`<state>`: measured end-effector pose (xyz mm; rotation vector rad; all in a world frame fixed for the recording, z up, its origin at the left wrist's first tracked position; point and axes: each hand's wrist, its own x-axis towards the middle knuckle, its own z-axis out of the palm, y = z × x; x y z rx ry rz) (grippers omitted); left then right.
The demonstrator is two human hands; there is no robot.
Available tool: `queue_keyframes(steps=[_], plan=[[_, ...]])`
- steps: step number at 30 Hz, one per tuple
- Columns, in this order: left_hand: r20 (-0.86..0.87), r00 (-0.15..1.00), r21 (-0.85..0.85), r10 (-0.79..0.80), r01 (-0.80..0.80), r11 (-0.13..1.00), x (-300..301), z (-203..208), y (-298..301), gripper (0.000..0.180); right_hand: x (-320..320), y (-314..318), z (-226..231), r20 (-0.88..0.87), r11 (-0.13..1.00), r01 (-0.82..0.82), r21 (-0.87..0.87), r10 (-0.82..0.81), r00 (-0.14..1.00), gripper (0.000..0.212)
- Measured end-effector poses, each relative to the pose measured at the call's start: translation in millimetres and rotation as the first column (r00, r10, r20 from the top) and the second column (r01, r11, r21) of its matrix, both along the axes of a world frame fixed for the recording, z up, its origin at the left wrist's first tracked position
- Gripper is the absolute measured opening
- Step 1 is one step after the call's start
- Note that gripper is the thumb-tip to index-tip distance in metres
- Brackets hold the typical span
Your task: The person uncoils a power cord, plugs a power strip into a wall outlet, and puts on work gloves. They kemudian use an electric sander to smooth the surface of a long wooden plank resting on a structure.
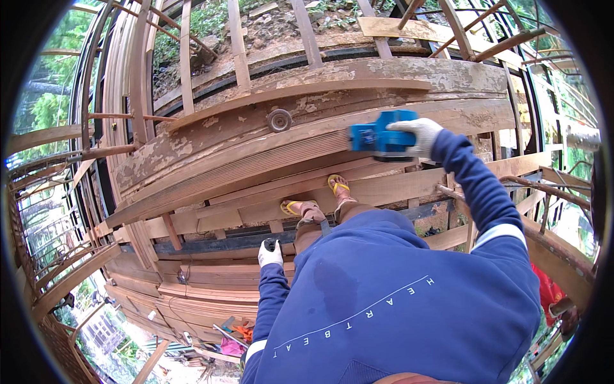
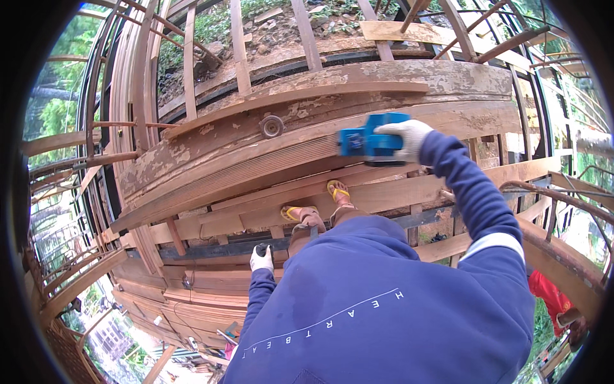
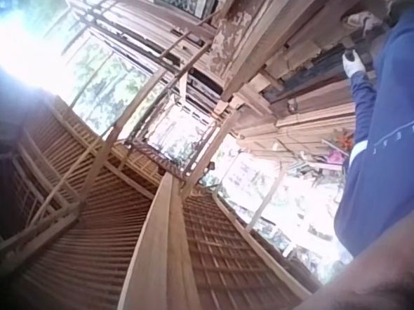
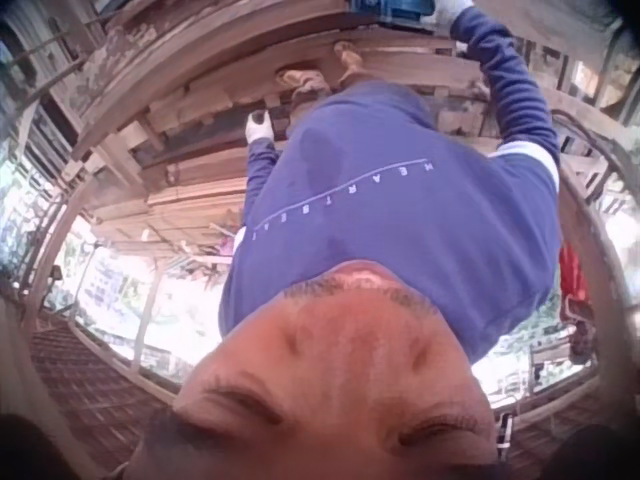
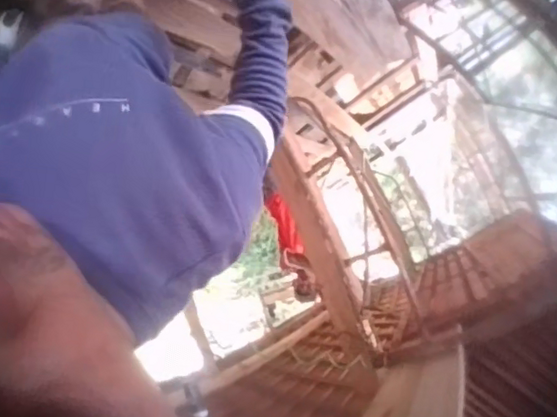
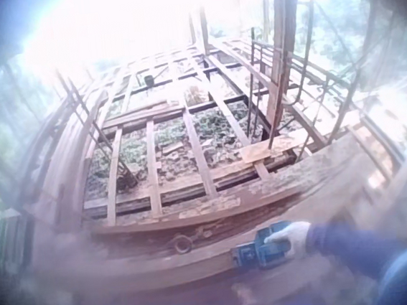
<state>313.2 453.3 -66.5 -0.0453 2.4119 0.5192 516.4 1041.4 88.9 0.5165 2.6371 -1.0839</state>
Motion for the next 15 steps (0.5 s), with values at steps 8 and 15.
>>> queue_keyframes(steps=[8, 15], plan=[[-0.001, 0.993, -0.022, -0.119, 0.119, 0.993, 28, 1, -11, 0.030, 57, 49, 5, 0.110, 0.990, 0.117, -0.072, -0.109, 0.988, 0.064], [-0.052, 0.994, 0.070, -0.092, 0.096, 0.993, 27, -2, 17, 0.039, -36, -4, -15, -0.078, 0.995, -0.097, 0.036, 0.100, 0.992, 0.066]])
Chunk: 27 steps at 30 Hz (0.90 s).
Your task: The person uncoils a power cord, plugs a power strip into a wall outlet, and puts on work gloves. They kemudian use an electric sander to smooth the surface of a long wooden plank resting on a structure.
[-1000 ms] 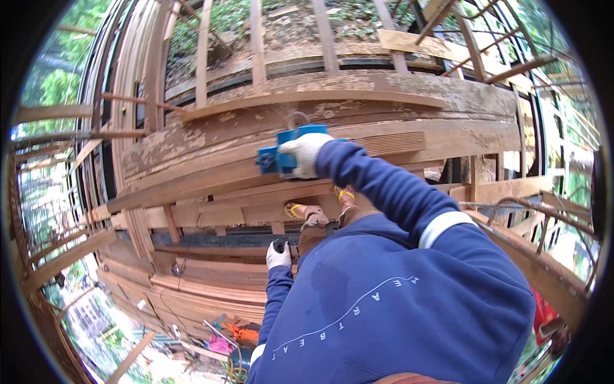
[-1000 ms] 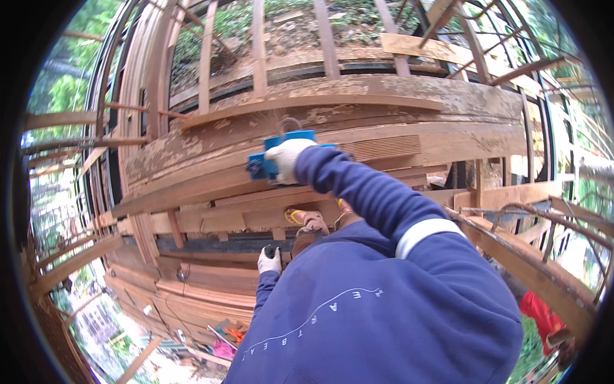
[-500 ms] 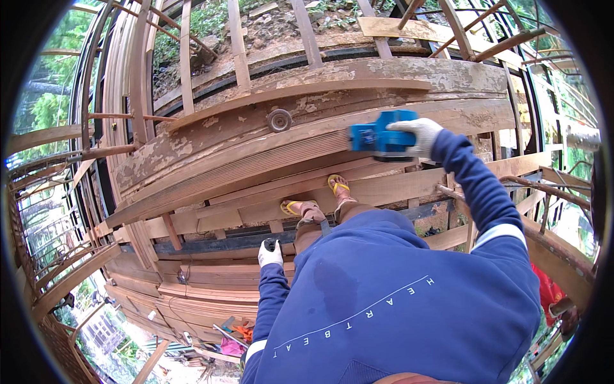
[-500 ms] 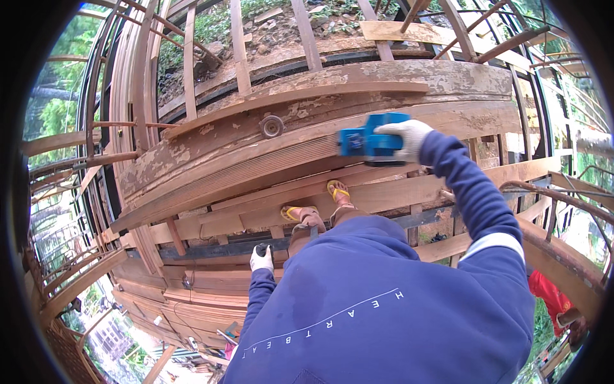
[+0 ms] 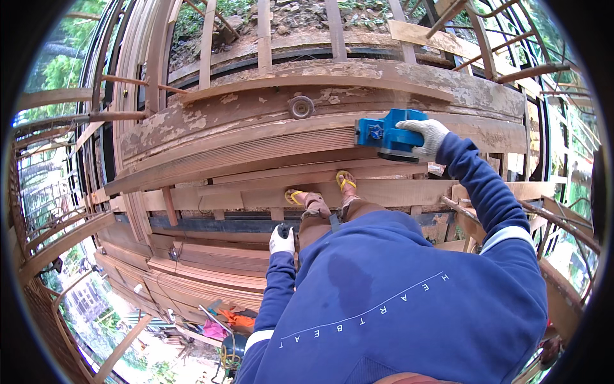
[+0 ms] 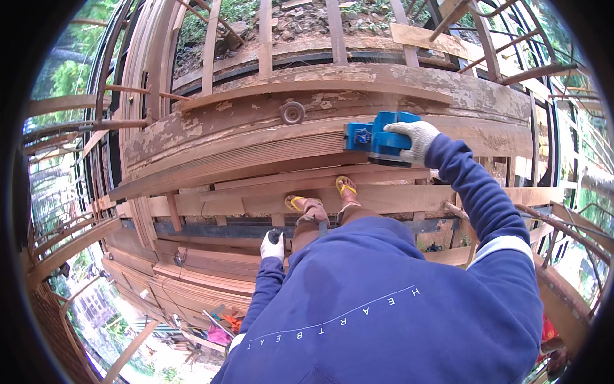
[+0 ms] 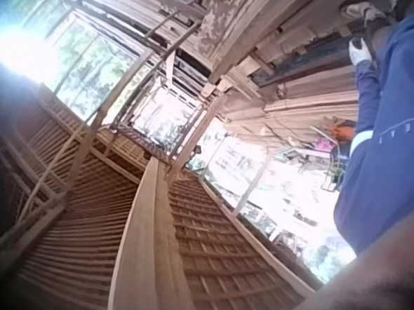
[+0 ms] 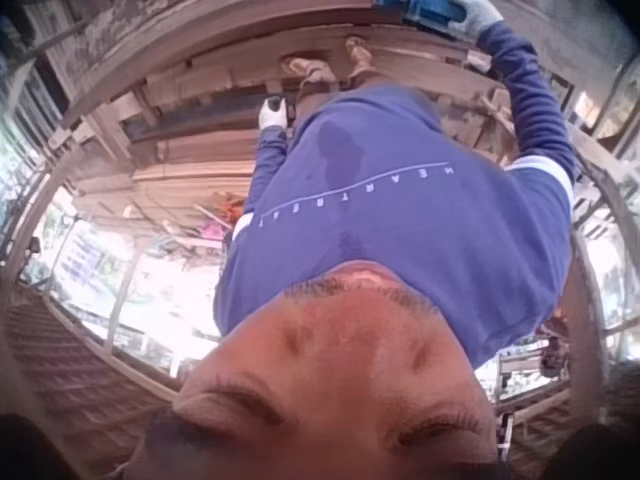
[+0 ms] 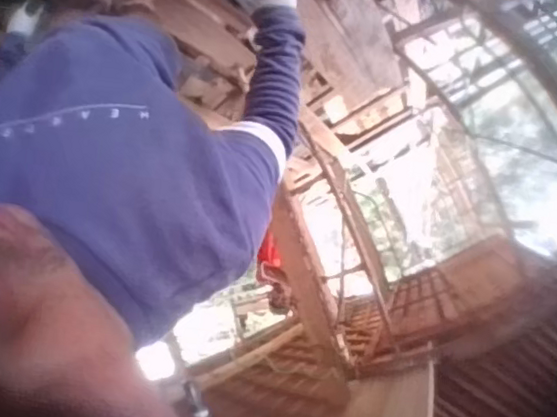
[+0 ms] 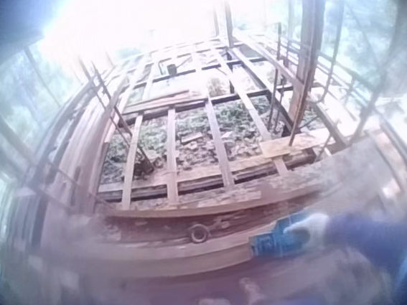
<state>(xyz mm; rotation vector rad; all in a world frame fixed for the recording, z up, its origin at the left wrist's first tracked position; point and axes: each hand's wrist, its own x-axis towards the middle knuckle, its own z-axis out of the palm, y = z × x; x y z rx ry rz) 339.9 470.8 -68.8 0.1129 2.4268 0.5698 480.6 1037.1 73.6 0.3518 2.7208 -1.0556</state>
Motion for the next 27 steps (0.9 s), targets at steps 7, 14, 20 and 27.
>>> queue_keyframes(steps=[7, 14, 20, 27], plan=[[-0.241, 0.970, 0.405, -0.036, 0.134, 0.904, -52, 48, 135, 0.045, -97, -66, 12, 0.050, 0.997, -0.072, -0.020, 0.073, 0.996, 0.061], [-0.468, 0.871, 0.308, -0.152, 0.322, 0.895, -125, 78, 200, 0.068, -177, -137, 17, -0.011, 0.993, -0.118, -0.007, 0.117, 0.993, 0.057], [-0.449, 0.850, 0.120, -0.275, 0.362, 0.924, -181, 82, 173, 0.077, -235, -192, 22, -0.024, 0.992, -0.116, -0.044, 0.115, 0.993, 0.060], [-0.531, 0.785, 0.056, -0.319, 0.408, 0.911, -244, 75, 131, 0.066, -296, -245, 27, 0.030, 0.992, -0.116, -0.049, 0.118, 0.993, 0.064]])
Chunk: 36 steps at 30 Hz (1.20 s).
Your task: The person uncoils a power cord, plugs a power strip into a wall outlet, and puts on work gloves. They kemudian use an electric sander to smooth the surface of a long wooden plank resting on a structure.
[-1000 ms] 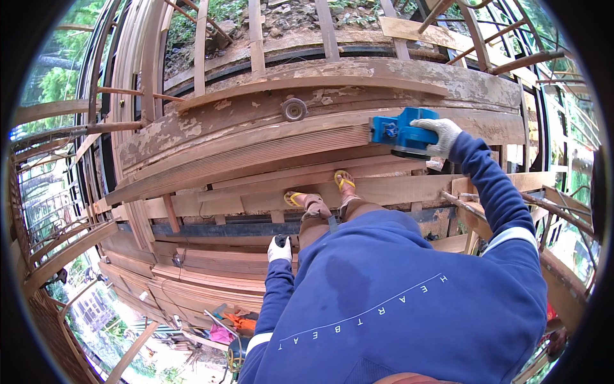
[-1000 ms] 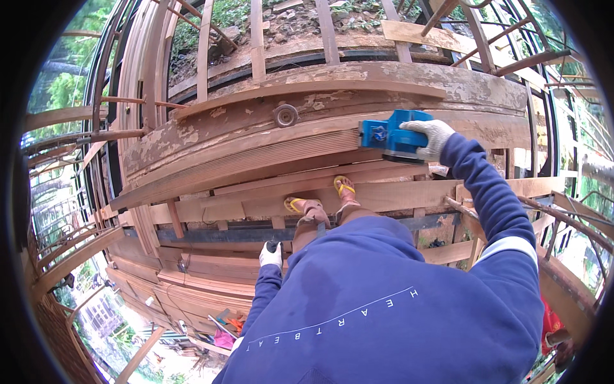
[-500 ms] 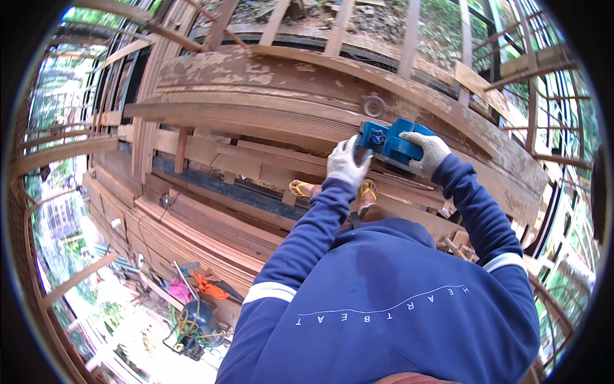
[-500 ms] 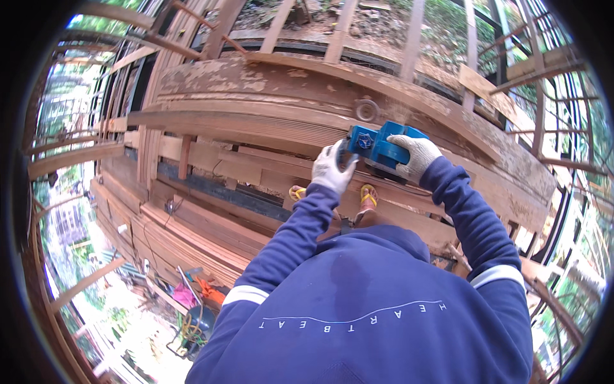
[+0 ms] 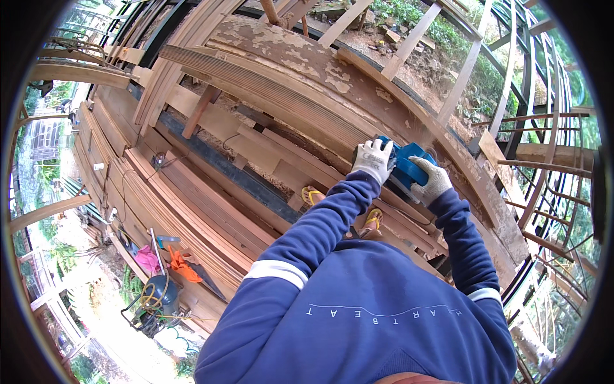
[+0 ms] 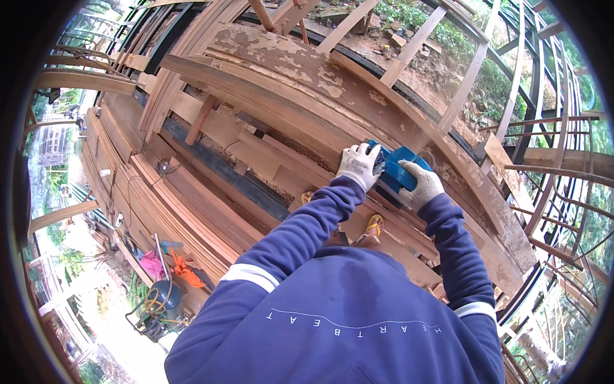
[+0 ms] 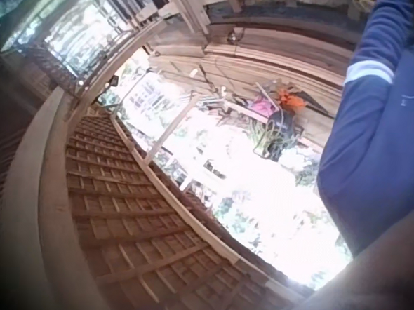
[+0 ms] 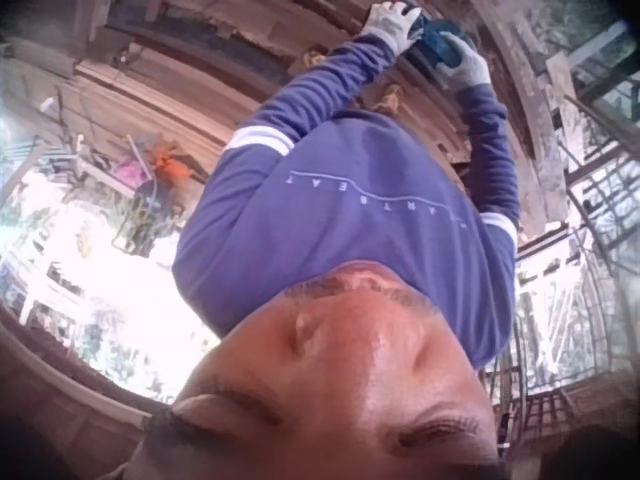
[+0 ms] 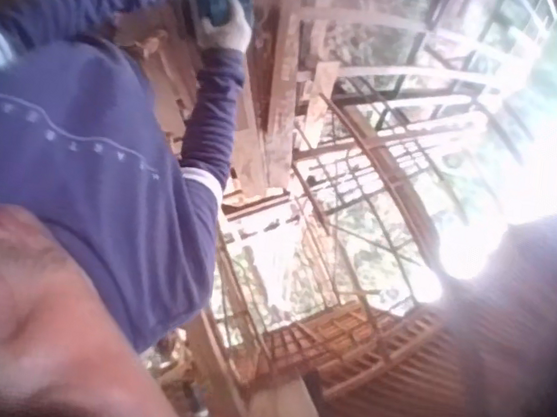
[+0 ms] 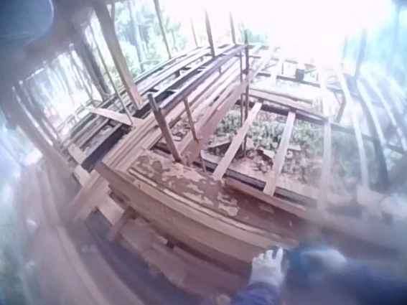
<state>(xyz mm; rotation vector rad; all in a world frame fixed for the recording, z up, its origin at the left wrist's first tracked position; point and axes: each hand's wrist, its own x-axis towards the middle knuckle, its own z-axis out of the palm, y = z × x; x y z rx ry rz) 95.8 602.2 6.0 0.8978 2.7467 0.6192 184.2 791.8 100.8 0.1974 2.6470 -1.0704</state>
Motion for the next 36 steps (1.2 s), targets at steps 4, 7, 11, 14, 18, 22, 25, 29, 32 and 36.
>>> queue_keyframes(steps=[4, 7, 11, 14, 18, 22, 25, 29, 32, 36], plan=[[-0.017, 0.997, -0.003, 0.077, -0.077, 0.997, -35, 1, -36, 0.065, -45, -37, 1, -0.039, 0.996, -0.056, 0.065, 0.059, 0.998, 0.063], [-0.020, 0.984, 0.026, 0.176, -0.175, 0.984, -60, 5, -67, 0.066, -80, -70, 0, -0.061, 0.999, -0.040, 0.017, 0.041, 0.997, 0.060], [-0.091, 0.917, 0.253, 0.387, -0.355, 0.900, -67, 0, -130, 0.067, -133, -115, -5, -0.120, 0.995, -0.091, 0.051, 0.097, 0.988, 0.057], [0.001, 0.874, 0.270, 0.485, -0.468, 0.842, -43, -17, -200, 0.067, -173, -150, -8, -0.122, 0.990, -0.128, 0.061, 0.135, 0.983, 0.056], [0.194, 0.762, 0.021, 0.618, -0.633, 0.774, 29, -51, -308, 0.063, -226, -192, -12, -0.169, 0.985, -0.146, 0.088, 0.159, 0.973, 0.054], [0.291, 0.560, -0.298, 0.776, -0.718, 0.629, 127, -82, -398, 0.062, -268, -229, -28, -0.135, 0.990, -0.138, 0.007, 0.138, 0.981, 0.051], [0.344, 0.302, -0.477, 0.889, -0.760, 0.442, 198, -96, -433, 0.058, -299, -250, -43, -0.135, 0.993, -0.112, 0.037, 0.116, 0.984, 0.051], [0.412, 0.050, -0.590, 0.910, -0.746, 0.309, 268, -105, -440, 0.050, -342, -278, -57, -0.189, 0.986, -0.164, 0.021, 0.165, 0.968, 0.052], [0.496, -0.035, -0.615, 0.868, -0.719, 0.323, 283, -114, -436, 0.050, -371, -303, -57, -0.194, 0.983, -0.172, 0.057, 0.180, 0.964, 0.053], [0.539, 0.002, -0.503, 0.842, -0.801, 0.324, 261, -128, -443, 0.047, -400, -342, -41, -0.148, 0.986, -0.159, 0.042, 0.163, 0.975, 0.053]])
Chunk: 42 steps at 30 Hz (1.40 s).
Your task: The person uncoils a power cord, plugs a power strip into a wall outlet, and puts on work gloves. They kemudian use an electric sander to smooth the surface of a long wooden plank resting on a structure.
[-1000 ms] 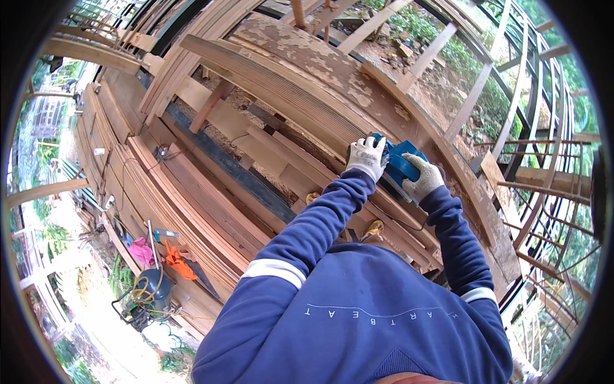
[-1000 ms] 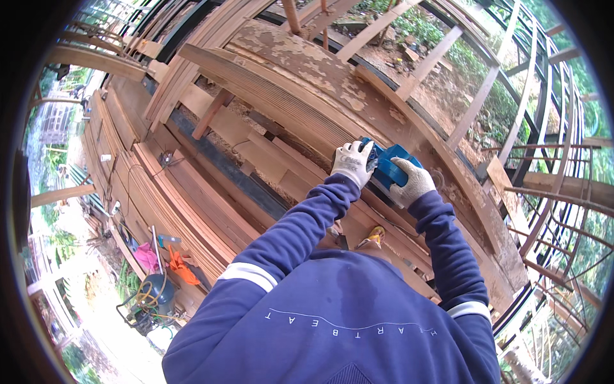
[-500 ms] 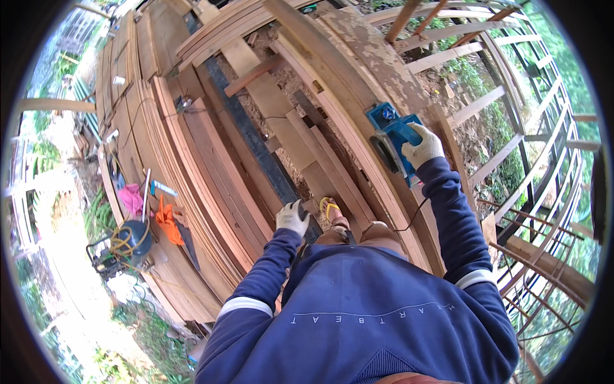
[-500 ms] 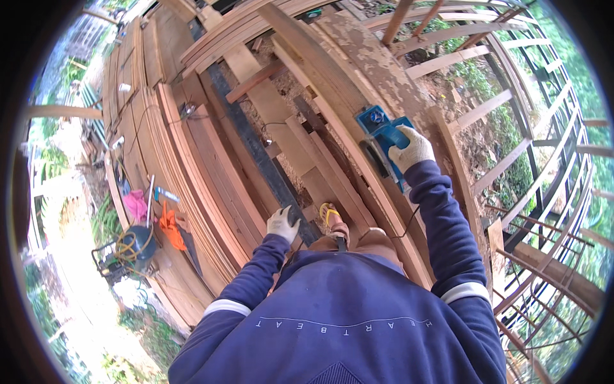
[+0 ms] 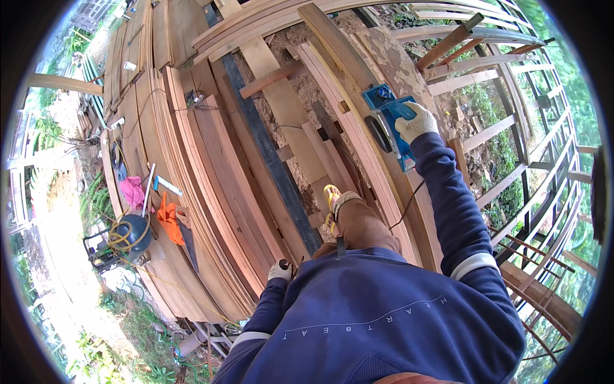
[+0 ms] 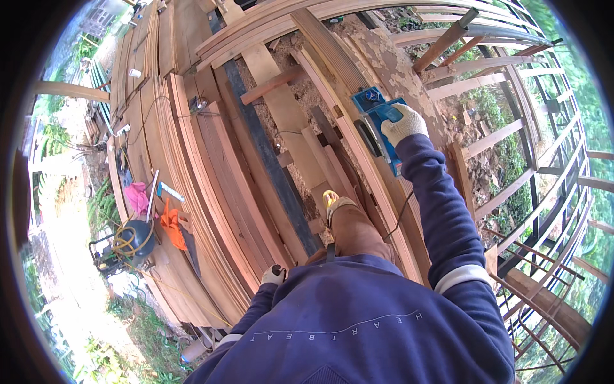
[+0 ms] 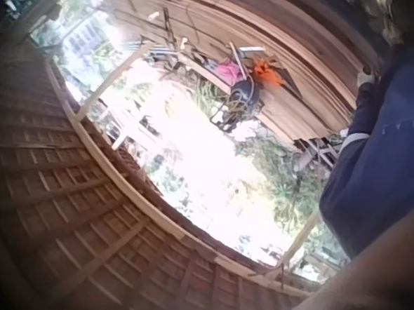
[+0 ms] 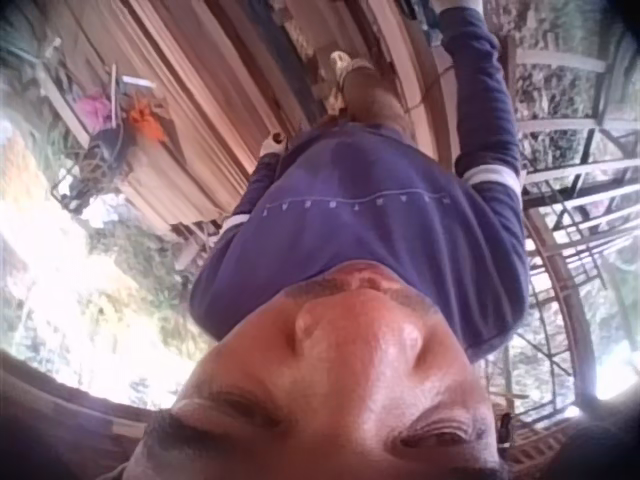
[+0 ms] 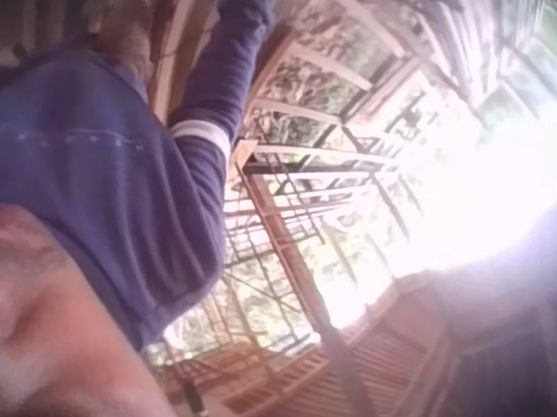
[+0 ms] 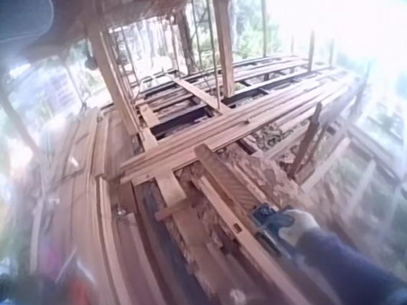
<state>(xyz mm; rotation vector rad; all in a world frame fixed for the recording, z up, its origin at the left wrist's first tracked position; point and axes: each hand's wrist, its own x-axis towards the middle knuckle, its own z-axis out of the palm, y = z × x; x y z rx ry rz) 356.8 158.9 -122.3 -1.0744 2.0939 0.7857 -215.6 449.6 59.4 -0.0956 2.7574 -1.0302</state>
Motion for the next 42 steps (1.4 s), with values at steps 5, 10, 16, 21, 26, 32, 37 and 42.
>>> queue_keyframes(steps=[5, 10, 16, 21, 26, 32, 37, 42], plan=[[-0.111, 0.993, -0.028, 0.044, -0.048, 0.998, -71, -20, -37, 0.043, -30, -44, 25, -0.019, 0.999, 0.013, 0.041, -0.012, 1.000, 0.053], [-0.216, 0.972, -0.014, 0.087, -0.092, 0.996, -156, -34, -80, 0.040, -72, -83, 37, -0.021, 0.995, -0.032, 0.090, 0.034, 0.999, 0.050], [-0.418, 0.902, -0.025, 0.108, -0.130, 0.991, -226, -20, -128, 0.038, -128, -139, 43, -0.084, 0.993, 0.001, 0.121, 0.009, 0.996, 0.046], [-0.508, 0.811, 0.051, 0.291, -0.309, 0.950, -236, -16, -147, 0.032, -178, -175, 37, -0.068, 0.995, -0.031, 0.100, 0.038, 0.997, 0.045], [-0.292, 0.923, -0.020, 0.250, -0.268, 0.963, -231, -10, -162, 0.035, -235, -215, 21, -0.024, 0.996, -0.051, 0.075, 0.053, 0.998, 0.047], [-0.308, 0.931, -0.026, 0.193, -0.211, 0.977, -293, -21, -206, 0.038, -298, -267, 14, -0.050, 0.998, -0.050, 0.040, 0.052, 0.997, 0.044], [-0.494, 0.869, -0.106, 0.015, -0.077, 0.991, -419, 6, -238, 0.042, -337, -311, 24, -0.038, 0.998, -0.053, 0.028, 0.054, 0.998, 0.039], [-0.818, 0.571, -0.003, -0.067, 0.112, 0.994, -586, 87, -211, 0.040, -307, -286, 24, -0.077, 0.996, -0.088, -0.027, 0.085, 0.993, 0.035]])
